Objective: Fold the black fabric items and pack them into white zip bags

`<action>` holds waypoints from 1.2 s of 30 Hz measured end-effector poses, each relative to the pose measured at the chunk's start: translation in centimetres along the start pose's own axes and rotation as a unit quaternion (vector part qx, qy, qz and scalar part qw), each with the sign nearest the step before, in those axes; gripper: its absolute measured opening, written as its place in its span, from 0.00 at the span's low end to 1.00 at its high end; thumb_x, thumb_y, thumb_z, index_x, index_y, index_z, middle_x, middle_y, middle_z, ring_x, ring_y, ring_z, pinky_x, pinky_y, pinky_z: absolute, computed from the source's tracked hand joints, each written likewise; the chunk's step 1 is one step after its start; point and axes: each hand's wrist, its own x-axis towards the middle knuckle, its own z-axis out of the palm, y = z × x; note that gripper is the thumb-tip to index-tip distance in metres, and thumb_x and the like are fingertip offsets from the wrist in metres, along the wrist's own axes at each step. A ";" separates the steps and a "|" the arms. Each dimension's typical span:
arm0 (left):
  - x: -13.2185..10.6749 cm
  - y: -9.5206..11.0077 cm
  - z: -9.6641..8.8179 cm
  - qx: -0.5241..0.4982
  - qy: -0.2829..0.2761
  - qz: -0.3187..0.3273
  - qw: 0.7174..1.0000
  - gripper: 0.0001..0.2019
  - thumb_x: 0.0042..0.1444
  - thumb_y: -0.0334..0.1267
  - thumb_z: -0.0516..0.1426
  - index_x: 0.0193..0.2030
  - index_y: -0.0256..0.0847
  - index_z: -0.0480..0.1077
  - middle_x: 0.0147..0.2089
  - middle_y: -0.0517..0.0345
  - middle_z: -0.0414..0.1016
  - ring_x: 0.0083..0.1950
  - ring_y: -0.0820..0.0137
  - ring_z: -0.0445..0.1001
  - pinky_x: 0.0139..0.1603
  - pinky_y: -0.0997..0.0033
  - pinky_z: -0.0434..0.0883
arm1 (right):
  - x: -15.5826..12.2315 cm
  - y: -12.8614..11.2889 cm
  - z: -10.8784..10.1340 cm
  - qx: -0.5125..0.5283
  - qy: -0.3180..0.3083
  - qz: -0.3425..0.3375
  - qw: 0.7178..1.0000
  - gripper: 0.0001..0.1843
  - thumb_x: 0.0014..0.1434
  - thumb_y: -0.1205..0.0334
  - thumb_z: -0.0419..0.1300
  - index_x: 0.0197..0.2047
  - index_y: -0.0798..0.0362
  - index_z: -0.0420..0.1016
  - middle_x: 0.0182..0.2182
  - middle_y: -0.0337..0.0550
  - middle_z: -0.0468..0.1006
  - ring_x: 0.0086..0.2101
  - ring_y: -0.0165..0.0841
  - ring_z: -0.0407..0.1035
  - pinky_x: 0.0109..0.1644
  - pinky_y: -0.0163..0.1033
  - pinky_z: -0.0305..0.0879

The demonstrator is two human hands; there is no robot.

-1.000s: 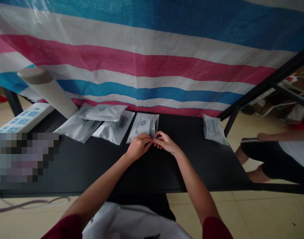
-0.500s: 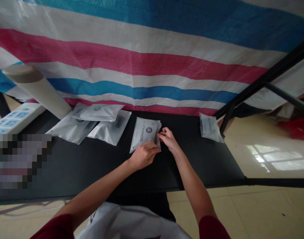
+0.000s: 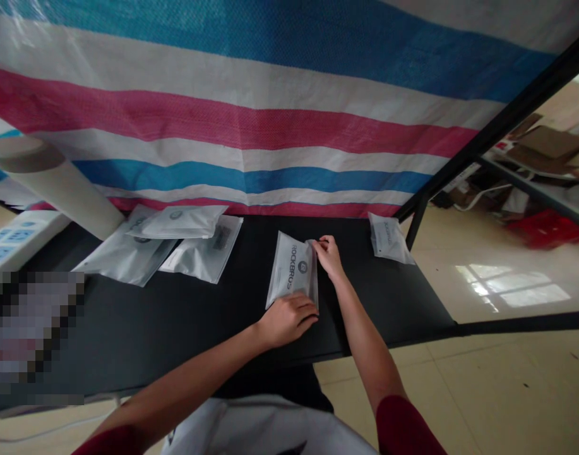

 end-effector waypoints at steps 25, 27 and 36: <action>0.2 -2.7 -14.0 0.172 0.199 -0.104 0.959 0.09 0.60 0.37 0.56 0.45 0.39 0.74 0.41 0.53 0.78 0.45 0.64 0.75 0.49 0.64 0.72 | 4.0 0.6 -12.3 -0.549 -0.059 -0.268 0.789 0.26 0.63 0.62 0.50 0.63 0.56 0.66 0.66 0.58 0.59 0.67 0.54 0.47 0.63 0.61 0.55; -0.8 -4.5 -17.6 0.267 0.188 -0.179 0.928 0.21 0.56 0.40 0.58 0.56 0.39 0.69 0.53 0.48 0.74 0.56 0.56 0.70 0.59 0.53 0.67 | 2.7 0.1 -10.4 -0.512 -0.054 -0.291 0.806 0.26 0.64 0.60 0.50 0.64 0.57 0.65 0.66 0.58 0.59 0.67 0.53 0.47 0.65 0.60 0.54; -6.3 -13.4 -20.9 0.418 0.069 -0.400 0.813 0.30 0.58 0.36 0.55 0.68 0.41 0.56 0.67 0.44 0.60 0.64 0.42 0.58 0.59 0.44 0.60 | -2.6 -1.7 1.2 -0.338 -0.144 -0.325 0.872 0.24 0.65 0.59 0.50 0.63 0.52 0.65 0.66 0.53 0.60 0.68 0.46 0.46 0.66 0.56 0.56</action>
